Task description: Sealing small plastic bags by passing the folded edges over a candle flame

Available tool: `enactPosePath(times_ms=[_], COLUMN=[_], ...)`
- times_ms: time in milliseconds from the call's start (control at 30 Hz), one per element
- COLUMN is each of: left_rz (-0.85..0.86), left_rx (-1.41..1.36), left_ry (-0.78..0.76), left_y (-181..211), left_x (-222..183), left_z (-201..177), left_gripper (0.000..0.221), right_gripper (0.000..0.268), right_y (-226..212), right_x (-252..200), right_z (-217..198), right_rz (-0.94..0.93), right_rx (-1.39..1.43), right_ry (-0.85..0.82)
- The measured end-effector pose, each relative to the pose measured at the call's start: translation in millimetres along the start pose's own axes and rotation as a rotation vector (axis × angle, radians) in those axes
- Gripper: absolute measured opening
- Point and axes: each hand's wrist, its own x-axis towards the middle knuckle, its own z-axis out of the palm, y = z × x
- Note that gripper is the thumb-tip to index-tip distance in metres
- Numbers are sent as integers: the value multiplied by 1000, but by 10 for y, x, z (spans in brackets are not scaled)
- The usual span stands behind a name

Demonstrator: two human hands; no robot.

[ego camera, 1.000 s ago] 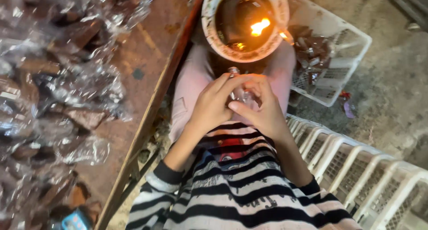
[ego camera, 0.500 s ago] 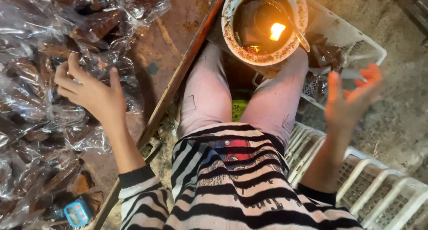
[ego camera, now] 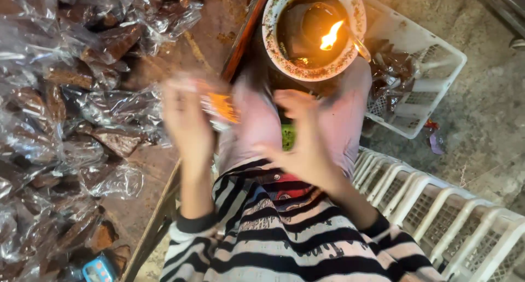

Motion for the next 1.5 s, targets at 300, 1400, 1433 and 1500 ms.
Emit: enactPosePath(times_ms=[300, 1400, 1433, 1500], left_rz=[-321, 10, 13, 111], left_rx=[-482, -458, -463, -398], left_ry=[-403, -163, -167, -27], left_y=[-122, -317, -341, -382], left_x=[-809, -387, -372, -360], left_z=[617, 525, 574, 658], left_gripper=[53, 34, 34, 33], right_gripper=[31, 34, 34, 17], right_y=[-25, 198, 322, 563], right_x=[77, -77, -128, -249], right_z=[-40, -571, -569, -561], right_rz=[325, 553, 550, 776], right_rx=[396, 577, 574, 817], right_ry=[275, -199, -194, -23])
